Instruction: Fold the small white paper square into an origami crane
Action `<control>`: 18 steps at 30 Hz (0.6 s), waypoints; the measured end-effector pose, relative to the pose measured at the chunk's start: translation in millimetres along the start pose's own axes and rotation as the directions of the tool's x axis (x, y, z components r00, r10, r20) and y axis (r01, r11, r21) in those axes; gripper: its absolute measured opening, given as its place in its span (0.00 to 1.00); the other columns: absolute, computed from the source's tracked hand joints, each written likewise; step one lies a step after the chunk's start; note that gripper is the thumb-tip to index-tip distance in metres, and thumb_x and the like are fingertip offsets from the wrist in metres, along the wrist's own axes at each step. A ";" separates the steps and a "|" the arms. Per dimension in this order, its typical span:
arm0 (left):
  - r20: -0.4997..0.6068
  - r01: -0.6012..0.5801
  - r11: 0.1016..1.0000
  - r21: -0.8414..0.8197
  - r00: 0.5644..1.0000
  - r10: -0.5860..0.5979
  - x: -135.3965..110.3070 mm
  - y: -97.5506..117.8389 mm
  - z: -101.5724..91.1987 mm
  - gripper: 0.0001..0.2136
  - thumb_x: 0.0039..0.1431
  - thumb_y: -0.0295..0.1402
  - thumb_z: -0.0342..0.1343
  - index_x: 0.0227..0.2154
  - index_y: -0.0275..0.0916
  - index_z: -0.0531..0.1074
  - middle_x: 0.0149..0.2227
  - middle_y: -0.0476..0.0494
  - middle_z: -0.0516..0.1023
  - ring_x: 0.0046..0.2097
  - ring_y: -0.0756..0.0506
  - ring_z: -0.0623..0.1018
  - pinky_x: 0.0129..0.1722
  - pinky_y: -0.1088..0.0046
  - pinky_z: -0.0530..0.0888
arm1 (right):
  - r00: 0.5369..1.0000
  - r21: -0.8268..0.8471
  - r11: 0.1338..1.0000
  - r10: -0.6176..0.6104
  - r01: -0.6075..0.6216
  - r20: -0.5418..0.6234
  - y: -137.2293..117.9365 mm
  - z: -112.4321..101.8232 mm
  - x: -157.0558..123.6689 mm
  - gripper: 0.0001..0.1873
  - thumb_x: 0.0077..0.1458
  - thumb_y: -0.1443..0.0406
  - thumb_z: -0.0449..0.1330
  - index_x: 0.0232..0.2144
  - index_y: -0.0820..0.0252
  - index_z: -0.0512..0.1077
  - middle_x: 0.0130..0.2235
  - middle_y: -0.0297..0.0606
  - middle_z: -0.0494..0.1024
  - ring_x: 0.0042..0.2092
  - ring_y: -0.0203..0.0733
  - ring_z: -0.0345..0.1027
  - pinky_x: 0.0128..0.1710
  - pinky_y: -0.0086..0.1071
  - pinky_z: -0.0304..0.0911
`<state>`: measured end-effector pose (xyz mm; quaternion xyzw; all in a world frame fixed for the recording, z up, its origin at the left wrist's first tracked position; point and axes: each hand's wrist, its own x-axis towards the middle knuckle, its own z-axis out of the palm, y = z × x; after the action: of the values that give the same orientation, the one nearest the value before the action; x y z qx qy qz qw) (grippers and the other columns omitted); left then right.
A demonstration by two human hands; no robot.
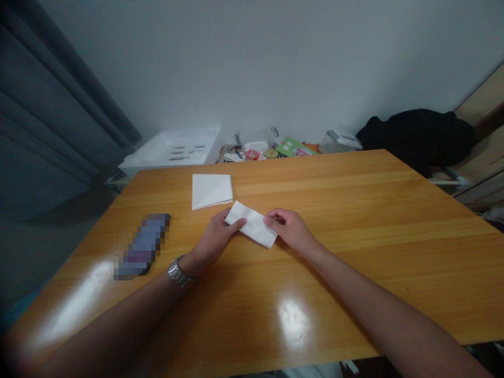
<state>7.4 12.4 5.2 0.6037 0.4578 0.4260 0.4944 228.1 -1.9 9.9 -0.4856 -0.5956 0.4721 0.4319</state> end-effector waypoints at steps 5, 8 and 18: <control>0.068 -0.044 0.993 0.107 0.997 0.037 -0.8 0.1 -1.2 0.14 0.58 0.41 0.61 0.40 0.35 0.74 0.38 0.43 0.79 0.36 0.46 0.76 0.35 0.73 0.72 | 0.998 0.011 1.000 0.007 -0.007 0.056 -0.9 -1.7 0.8 0.16 0.54 0.52 0.65 0.34 0.60 0.78 0.35 0.39 0.81 0.34 0.40 0.71 0.35 0.33 0.64; 0.108 -0.083 0.983 0.161 0.992 0.066 -1.1 -0.4 -1.5 0.13 0.59 0.41 0.60 0.39 0.36 0.74 0.35 0.45 0.78 0.34 0.47 0.75 0.32 0.75 0.71 | 0.994 -0.010 0.999 0.049 -0.048 0.101 -0.1 -2.6 0.5 0.18 0.53 0.51 0.65 0.34 0.60 0.80 0.35 0.40 0.82 0.33 0.41 0.72 0.34 0.33 0.64; 0.073 0.078 0.980 -0.182 0.995 -0.065 -3.5 1.9 6.5 0.17 0.56 0.41 0.64 0.42 0.35 0.70 0.41 0.38 0.81 0.41 0.43 0.80 0.39 0.68 0.78 | 0.984 0.101 0.979 0.178 -0.178 0.017 0.0 3.5 -3.1 0.22 0.49 0.49 0.67 0.33 0.63 0.79 0.30 0.40 0.80 0.27 0.37 0.68 0.27 0.31 0.61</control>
<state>13.2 7.5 5.9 0.5525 0.4211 0.4280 0.5782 225.2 -5.5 9.1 -0.5123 -0.5264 0.5406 0.4100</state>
